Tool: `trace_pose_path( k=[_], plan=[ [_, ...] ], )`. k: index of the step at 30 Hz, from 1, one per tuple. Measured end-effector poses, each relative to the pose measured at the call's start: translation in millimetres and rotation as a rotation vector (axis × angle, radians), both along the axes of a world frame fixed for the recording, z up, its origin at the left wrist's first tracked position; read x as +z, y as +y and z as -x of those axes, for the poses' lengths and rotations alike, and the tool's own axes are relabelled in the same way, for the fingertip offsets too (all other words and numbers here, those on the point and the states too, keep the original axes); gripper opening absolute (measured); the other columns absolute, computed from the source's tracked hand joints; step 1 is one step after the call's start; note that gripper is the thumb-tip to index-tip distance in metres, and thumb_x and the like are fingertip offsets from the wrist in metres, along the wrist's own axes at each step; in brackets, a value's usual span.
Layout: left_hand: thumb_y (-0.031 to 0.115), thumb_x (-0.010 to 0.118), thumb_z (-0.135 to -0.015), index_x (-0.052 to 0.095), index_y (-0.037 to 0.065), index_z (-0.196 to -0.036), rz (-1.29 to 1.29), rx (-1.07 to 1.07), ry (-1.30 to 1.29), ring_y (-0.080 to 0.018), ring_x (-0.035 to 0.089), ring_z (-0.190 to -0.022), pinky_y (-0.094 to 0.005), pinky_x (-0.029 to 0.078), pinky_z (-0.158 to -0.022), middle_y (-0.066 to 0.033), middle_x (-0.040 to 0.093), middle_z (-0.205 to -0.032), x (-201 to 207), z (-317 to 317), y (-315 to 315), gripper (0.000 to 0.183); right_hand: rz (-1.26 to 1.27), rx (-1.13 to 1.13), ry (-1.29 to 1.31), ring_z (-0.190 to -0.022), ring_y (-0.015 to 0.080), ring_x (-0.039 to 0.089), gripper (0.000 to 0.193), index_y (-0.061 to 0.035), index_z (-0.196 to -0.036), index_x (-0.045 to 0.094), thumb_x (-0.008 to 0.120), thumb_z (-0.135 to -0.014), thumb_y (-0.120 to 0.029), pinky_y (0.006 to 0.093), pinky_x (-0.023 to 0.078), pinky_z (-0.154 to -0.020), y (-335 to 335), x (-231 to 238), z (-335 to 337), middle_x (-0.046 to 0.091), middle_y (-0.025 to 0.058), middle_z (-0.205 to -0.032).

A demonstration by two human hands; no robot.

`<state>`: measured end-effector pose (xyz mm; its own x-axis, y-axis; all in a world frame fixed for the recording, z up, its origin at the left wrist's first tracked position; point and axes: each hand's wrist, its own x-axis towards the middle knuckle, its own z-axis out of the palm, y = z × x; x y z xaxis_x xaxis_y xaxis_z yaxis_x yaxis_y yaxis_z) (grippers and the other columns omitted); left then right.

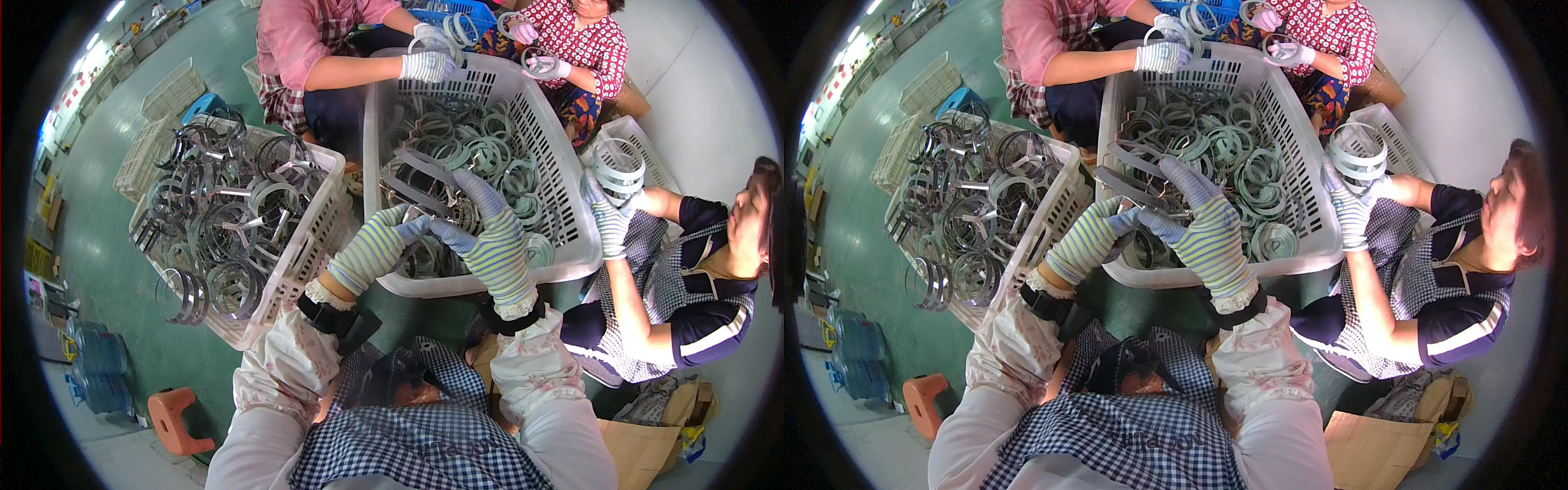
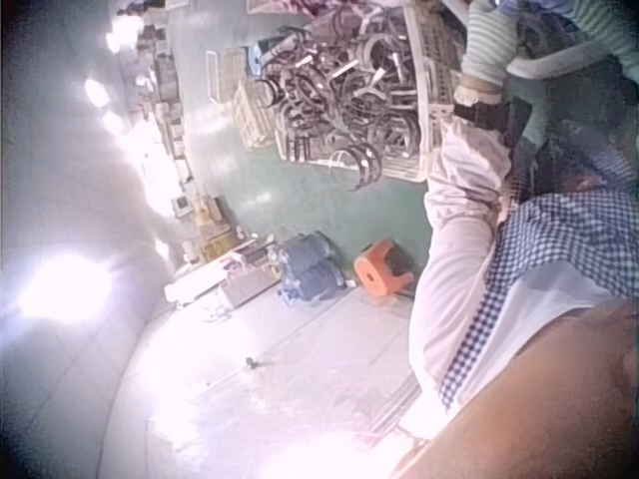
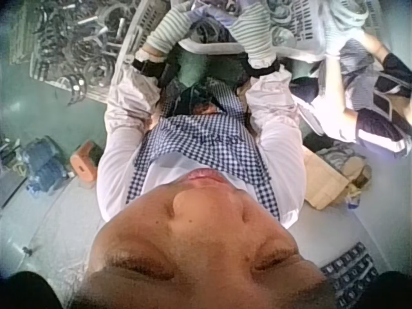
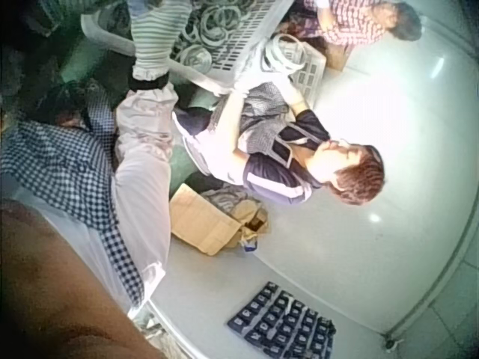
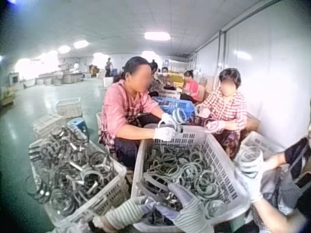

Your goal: The recorder sorts and assembles circular metal ring components while sitting with other workers at a factory floor.

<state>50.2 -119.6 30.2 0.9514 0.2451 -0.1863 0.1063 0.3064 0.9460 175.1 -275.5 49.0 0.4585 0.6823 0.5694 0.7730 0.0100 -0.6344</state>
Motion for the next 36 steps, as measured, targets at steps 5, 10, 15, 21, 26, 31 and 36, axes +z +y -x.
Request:
trace_pose_path(
  k=[5, 10, 15, 21, 26, 31, 36],
  plan=[
    [0.033, 0.057, -0.099, 0.063, 0.009, -0.100, 0.241, -0.162, 0.060, -0.0042, 0.040, -0.046, -0.0217, 0.030, -0.041, 0.0055, 0.048, -0.061, 11, 8, 14, 0.025, -0.291, 0.060, 0.422, -0.123, 0.0213, 0.053, 0.047, -0.0044, -0.142, 0.045, 0.053, -0.101, -0.026, 0.0332, 0.040, -0.104, -2, -5, -11, 0.056, 0.0138, -0.135],
    [0.037, 0.059, -0.096, 0.057, 0.006, -0.096, 0.415, -0.233, 0.007, -0.0073, 0.035, -0.039, -0.0225, 0.027, -0.037, 0.0027, 0.045, -0.057, 19, 12, 5, 0.031, -0.115, 0.030, 0.294, -0.117, 0.0201, 0.058, 0.039, -0.0058, -0.137, 0.051, 0.050, -0.102, -0.022, 0.0331, 0.043, -0.101, -3, -12, -14, 0.060, 0.0135, -0.129],
    [0.039, 0.058, -0.096, 0.057, 0.007, -0.098, 0.480, -0.267, -0.034, -0.0065, 0.034, -0.039, -0.0226, 0.028, -0.037, 0.0034, 0.043, -0.056, 16, 13, 7, 0.032, -0.092, 0.058, 0.272, -0.111, 0.0188, 0.061, 0.036, -0.0050, -0.134, 0.053, 0.054, -0.100, -0.019, 0.0317, 0.045, -0.099, -1, -12, -10, 0.064, 0.0130, -0.123],
    [0.039, 0.057, -0.097, 0.056, 0.008, -0.099, 0.572, -0.273, -0.195, -0.0053, 0.034, -0.039, -0.0208, 0.028, -0.037, 0.0041, 0.040, -0.057, 16, 14, 13, 0.031, -0.109, 0.074, 0.676, -0.107, 0.0154, 0.061, 0.044, -0.0025, -0.134, 0.051, 0.061, -0.097, -0.024, 0.0290, 0.047, -0.095, 5, -27, -14, 0.064, 0.0106, -0.121],
    [0.038, 0.059, -0.097, 0.055, 0.007, -0.101, 0.690, -0.338, -0.306, -0.0066, 0.036, -0.041, -0.0216, 0.031, -0.035, 0.0008, 0.044, -0.060, 10, 18, 25, 0.032, 0.409, 0.104, 0.587, -0.089, 0.0148, 0.065, 0.036, -0.0001, -0.117, 0.065, 0.063, -0.095, -0.029, 0.0312, 0.051, -0.079, 4, -24, 2, 0.071, 0.0056, -0.098],
    [0.040, 0.058, -0.096, 0.059, 0.006, -0.098, 0.386, -0.034, -0.325, -0.0156, 0.055, -0.057, -0.0278, 0.048, -0.053, -0.0037, 0.055, -0.069, 25, 10, 10, 0.035, 0.090, 0.116, 0.807, -0.082, 0.0149, 0.065, 0.034, -0.0034, -0.115, 0.068, 0.063, -0.094, -0.030, 0.0292, 0.051, -0.075, -3, -24, -6, 0.071, 0.0021, -0.095],
    [0.026, 0.059, -0.096, 0.066, 0.003, -0.108, 0.042, 0.024, -0.136, -0.0248, 0.067, -0.086, -0.0370, 0.055, -0.073, -0.0074, 0.067, -0.095, -6, 11, 31, 0.026, -0.470, 0.576, 1.446, -0.127, 0.0225, 0.049, 0.031, -0.0067, -0.117, 0.062, 0.058, -0.097, -0.029, 0.0387, 0.043, -0.099, -19, -16, -22, 0.055, 0.0137, -0.133]
  ],
)
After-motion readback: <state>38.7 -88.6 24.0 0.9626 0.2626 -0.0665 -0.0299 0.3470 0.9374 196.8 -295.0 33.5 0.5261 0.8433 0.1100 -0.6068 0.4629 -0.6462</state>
